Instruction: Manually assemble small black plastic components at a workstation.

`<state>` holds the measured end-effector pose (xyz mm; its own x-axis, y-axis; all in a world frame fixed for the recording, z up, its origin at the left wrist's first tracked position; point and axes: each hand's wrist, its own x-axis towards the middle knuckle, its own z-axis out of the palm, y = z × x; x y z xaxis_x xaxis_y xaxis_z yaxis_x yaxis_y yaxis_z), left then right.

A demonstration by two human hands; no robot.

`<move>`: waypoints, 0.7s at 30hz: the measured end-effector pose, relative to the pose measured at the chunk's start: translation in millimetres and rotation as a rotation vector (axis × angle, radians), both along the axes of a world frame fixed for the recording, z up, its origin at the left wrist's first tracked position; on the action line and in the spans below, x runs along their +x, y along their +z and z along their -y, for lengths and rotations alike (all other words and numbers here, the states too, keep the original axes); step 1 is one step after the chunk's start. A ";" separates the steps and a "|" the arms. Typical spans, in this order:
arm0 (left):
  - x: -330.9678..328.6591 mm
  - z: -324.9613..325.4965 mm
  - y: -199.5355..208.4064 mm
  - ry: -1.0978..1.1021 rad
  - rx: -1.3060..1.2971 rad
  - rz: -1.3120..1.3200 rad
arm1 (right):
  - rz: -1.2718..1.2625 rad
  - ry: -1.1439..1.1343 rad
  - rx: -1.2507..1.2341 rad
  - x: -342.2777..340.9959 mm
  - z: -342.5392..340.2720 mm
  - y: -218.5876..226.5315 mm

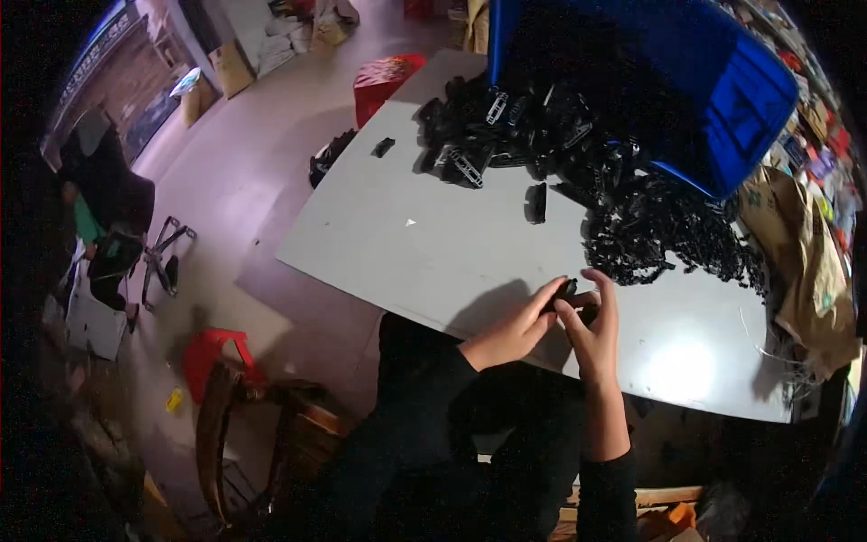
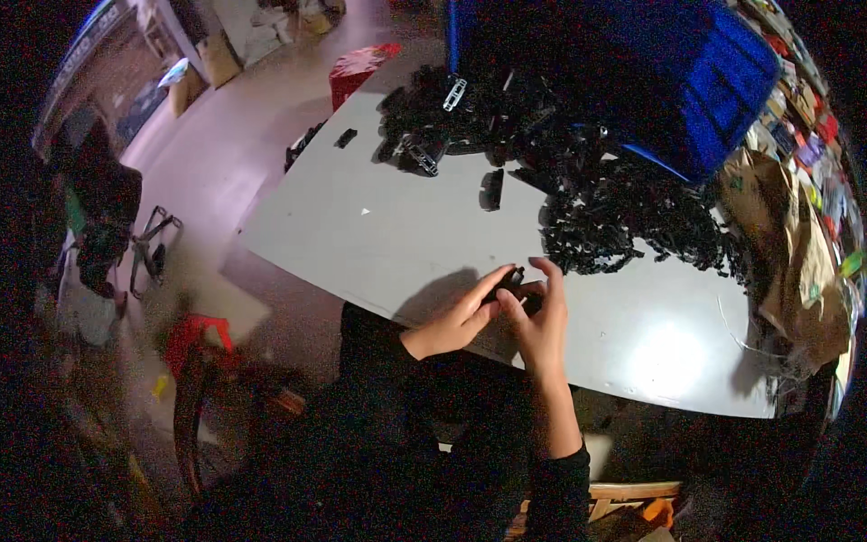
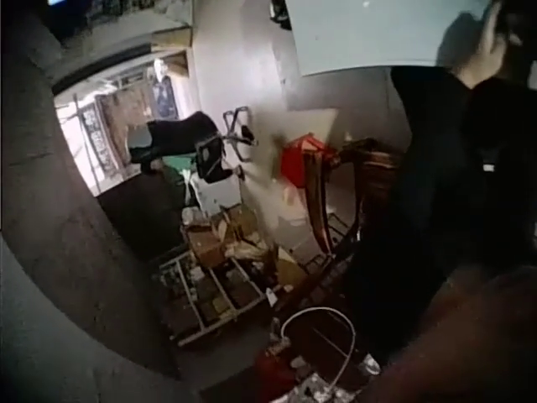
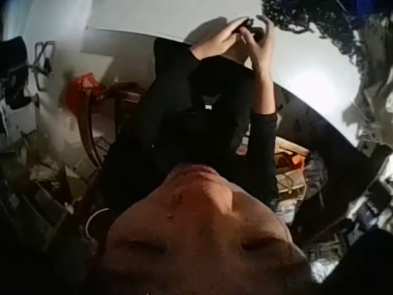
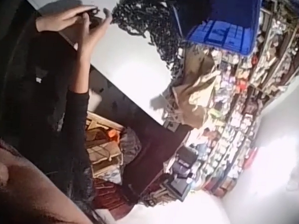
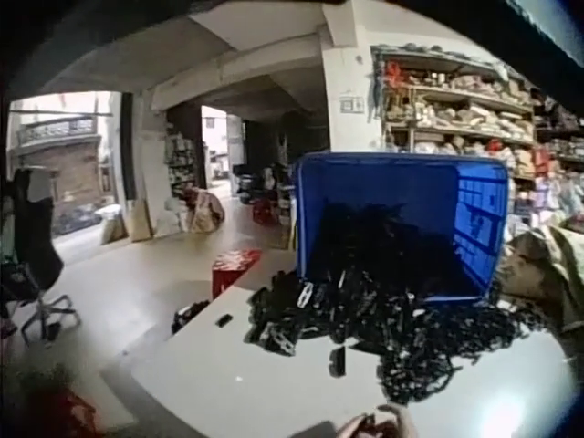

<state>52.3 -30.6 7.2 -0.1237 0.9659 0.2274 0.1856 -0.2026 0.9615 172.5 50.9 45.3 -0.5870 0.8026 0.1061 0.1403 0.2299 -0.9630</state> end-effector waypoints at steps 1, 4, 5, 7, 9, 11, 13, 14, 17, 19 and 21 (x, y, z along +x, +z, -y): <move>-1.9 4.8 4.1 -0.026 0.010 0.030 | -0.155 -0.037 -0.094 -7.3 4.8 -6.6; -7.4 12.7 10.9 -0.006 -0.023 -0.051 | -0.094 0.141 -0.444 -8.9 -1.9 -8.3; -7.3 12.6 5.9 -0.009 0.033 -0.049 | -0.109 0.151 -0.427 -8.9 -1.0 -11.5; -10.2 10.5 9.9 -0.017 0.097 -0.046 | -0.123 0.155 -0.404 -5.3 -1.3 -13.4; -24.5 9.4 26.8 -0.105 0.022 -0.290 | -0.114 0.079 -0.394 5.2 -2.7 -16.3; -54.9 -8.1 2.0 -0.026 -0.025 0.062 | -0.283 -0.233 -0.633 18.2 -1.7 -8.9; -116.4 -17.6 6.0 0.467 0.280 -0.364 | -0.396 -0.174 -0.573 28.7 -9.8 -10.1; -145.3 -22.5 12.1 0.638 0.216 -0.570 | -0.393 -0.127 -0.572 33.6 -14.3 -14.2; -198.6 -43.5 16.5 0.906 0.034 -0.836 | -0.300 -0.307 -0.529 15.8 0.3 -17.6; -192.9 -84.7 16.8 0.922 0.007 -0.964 | -0.193 -0.170 -0.340 29.3 -14.0 -29.3; -189.9 -118.6 22.1 0.938 -0.033 -1.108 | -0.168 -0.197 -0.314 37.4 -14.5 -30.4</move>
